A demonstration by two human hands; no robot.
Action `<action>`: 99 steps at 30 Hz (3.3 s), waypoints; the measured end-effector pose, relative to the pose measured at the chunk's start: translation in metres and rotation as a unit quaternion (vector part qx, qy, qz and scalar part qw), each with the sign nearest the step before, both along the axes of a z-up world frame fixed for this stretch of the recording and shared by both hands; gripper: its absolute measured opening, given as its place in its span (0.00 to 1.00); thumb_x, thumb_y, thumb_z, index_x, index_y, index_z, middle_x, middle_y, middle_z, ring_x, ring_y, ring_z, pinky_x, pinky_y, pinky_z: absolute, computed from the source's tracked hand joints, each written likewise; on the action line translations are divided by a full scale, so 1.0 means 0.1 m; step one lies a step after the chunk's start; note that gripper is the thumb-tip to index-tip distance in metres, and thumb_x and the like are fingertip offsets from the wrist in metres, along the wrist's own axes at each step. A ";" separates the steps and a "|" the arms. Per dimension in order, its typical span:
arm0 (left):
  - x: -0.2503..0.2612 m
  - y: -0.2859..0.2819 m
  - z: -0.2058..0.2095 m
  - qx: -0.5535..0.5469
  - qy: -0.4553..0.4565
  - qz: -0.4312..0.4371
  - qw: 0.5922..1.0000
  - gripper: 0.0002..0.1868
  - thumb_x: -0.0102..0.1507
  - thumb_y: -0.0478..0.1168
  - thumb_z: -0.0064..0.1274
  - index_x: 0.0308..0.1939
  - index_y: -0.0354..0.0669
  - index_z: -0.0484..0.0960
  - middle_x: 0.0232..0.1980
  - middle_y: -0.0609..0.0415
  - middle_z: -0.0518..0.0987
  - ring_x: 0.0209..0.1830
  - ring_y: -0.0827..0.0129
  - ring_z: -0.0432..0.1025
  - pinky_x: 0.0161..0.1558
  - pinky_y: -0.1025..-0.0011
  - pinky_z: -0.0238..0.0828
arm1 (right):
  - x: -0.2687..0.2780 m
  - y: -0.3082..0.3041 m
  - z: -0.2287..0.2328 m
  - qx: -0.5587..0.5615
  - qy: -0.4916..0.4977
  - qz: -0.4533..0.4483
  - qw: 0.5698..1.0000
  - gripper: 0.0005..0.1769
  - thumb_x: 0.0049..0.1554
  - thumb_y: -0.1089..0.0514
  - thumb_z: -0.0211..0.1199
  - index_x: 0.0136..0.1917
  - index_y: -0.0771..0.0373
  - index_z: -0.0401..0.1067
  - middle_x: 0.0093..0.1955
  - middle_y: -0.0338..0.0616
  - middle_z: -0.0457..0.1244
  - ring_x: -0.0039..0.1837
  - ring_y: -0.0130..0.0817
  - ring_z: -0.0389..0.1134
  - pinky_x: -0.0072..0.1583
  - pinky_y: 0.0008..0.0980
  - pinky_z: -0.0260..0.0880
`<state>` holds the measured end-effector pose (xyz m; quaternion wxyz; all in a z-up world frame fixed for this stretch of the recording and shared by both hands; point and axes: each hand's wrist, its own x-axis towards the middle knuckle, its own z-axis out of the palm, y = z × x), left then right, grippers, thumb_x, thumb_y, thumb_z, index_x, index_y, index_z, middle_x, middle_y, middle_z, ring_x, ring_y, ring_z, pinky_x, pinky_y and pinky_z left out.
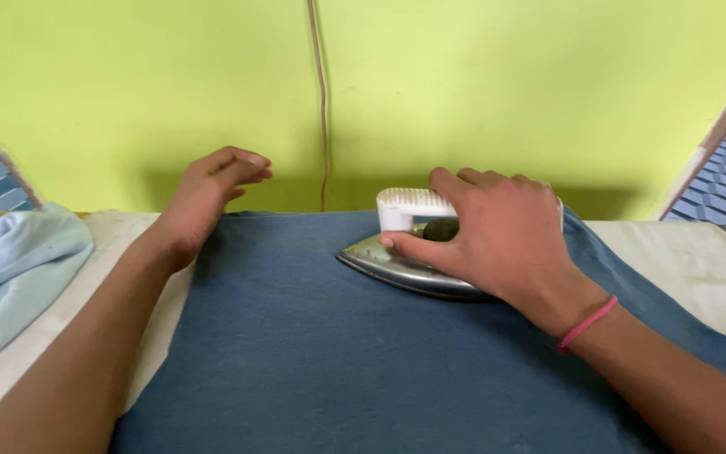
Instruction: The person irons a blue t-shirt laid flat on a bed. They use a white electric iron to smooth the fabric, moving it back and forth across the surface. The person periodically lifts and repositions the shirt to ensure even coverage and continues ironing until the garment appears smooth.
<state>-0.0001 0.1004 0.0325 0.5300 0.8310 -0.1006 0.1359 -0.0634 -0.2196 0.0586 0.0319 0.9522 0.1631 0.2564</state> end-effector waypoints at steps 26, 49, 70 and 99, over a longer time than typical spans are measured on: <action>-0.07 0.25 0.02 0.233 0.112 0.066 0.964 0.30 0.55 0.60 0.64 0.52 0.43 0.86 0.50 0.45 0.86 0.53 0.58 0.80 0.56 0.62 0.76 | 0.17 0.85 0.07 0.010 -0.010 0.007 1.000 0.44 0.51 0.15 0.54 0.50 0.58 0.75 0.32 0.46 0.68 0.34 0.39 0.72 0.37 0.44 0.71; 0.01 0.63 -0.20 0.040 0.077 -0.002 0.996 0.14 0.60 0.43 0.64 0.46 0.39 0.87 0.42 0.52 0.84 0.44 0.70 0.75 0.51 0.70 0.71 | 0.40 1.34 0.00 -0.006 -0.069 0.072 0.995 0.48 0.51 0.12 0.49 0.54 0.57 0.75 0.30 0.44 0.67 0.31 0.37 0.71 0.33 0.41 0.68; -0.04 0.63 -0.28 0.122 -0.030 0.020 0.992 0.14 0.58 0.44 0.65 0.44 0.42 0.87 0.38 0.51 0.82 0.42 0.67 0.74 0.48 0.69 0.72 | 0.14 1.26 0.01 -0.007 -0.072 0.156 0.985 0.48 0.46 0.10 0.52 0.50 0.55 0.77 0.29 0.43 0.67 0.31 0.38 0.70 0.34 0.40 0.68; -0.14 0.41 -0.15 0.319 -0.006 0.075 0.945 0.23 0.59 0.45 0.55 0.56 0.40 0.78 0.37 0.45 0.83 0.38 0.54 0.78 0.42 0.58 0.73 | 0.28 1.29 -0.10 0.059 -0.133 0.237 0.960 0.44 0.47 0.17 0.62 0.55 0.57 0.76 0.43 0.46 0.69 0.47 0.46 0.72 0.50 0.49 0.69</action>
